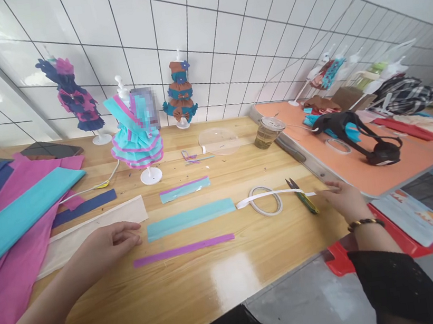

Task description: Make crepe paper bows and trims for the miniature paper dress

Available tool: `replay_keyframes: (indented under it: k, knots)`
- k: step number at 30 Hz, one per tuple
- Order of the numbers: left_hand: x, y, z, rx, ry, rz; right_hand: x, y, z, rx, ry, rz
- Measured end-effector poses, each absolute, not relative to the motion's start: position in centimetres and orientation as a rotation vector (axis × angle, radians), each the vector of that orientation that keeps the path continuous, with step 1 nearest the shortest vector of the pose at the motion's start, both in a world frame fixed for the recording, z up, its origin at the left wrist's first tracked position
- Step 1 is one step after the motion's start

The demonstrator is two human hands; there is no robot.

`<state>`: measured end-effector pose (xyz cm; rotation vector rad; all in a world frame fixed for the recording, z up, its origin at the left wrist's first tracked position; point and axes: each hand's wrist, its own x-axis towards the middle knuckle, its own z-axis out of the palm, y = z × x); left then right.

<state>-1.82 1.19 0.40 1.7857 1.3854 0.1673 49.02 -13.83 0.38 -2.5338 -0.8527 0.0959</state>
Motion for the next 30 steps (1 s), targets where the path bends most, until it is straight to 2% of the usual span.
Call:
replay_keyframes:
  k: [6,8,12,17,23,30]
  knots:
    - [-2.1,1.2,0.6,1.703,1.354,0.202,44.2,-13.9,1.4,-2.381,-0.833,-0.213]
    - [-2.1,1.2,0.8,1.682,1.348,0.217,39.9,-13.0,1.6,-2.138,-1.176,-0.358]
    - [-2.1,1.0,1.4,1.613,1.326,0.243,30.6,-11.2,1.6,-1.741,-1.723,-0.176]
    - [-2.3,1.0,1.7,1.521,1.318,0.244,24.3,-10.1,0.3,-1.563,-2.096,0.183]
    - [-3.9,1.7,0.7,1.505,1.408,0.281,22.9,-10.5,-0.4,-1.614,-2.127,0.262]
    - [-3.6,1.1,0.9,1.857,1.502,0.252,25.6,-11.6,0.0,-1.778,-2.078,0.236]
